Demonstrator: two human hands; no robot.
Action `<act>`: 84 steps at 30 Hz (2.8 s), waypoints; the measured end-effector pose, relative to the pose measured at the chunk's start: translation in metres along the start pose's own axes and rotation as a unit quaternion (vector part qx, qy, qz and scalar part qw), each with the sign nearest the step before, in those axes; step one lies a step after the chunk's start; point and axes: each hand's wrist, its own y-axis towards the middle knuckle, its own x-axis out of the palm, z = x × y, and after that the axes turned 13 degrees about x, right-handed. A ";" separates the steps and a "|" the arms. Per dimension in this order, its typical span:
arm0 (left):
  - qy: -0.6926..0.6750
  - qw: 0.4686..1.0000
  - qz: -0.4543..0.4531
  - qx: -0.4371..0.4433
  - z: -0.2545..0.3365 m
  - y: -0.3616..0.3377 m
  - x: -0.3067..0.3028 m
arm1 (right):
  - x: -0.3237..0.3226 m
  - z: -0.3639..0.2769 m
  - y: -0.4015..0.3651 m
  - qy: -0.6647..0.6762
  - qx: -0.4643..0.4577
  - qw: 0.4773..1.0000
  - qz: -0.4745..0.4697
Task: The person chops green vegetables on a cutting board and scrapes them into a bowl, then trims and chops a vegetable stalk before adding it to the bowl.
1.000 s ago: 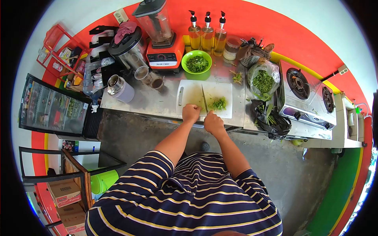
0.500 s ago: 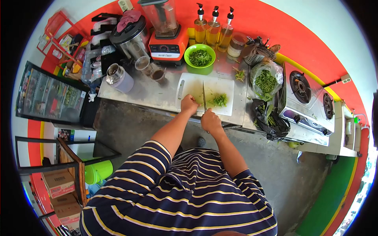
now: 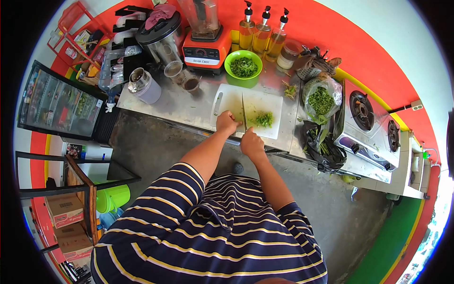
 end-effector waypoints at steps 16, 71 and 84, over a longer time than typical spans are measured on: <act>-0.038 0.999 -0.018 0.015 -0.004 -0.004 -0.008 | -0.015 -0.005 0.005 -0.034 -0.007 0.999 -0.018; 0.092 0.994 -0.063 0.004 -0.030 0.011 -0.083 | -0.047 0.108 -0.004 0.130 -0.069 0.985 0.092; -0.484 0.835 -0.255 -0.064 -0.010 -0.001 -0.090 | -0.088 0.104 -0.029 0.261 -0.040 0.949 0.175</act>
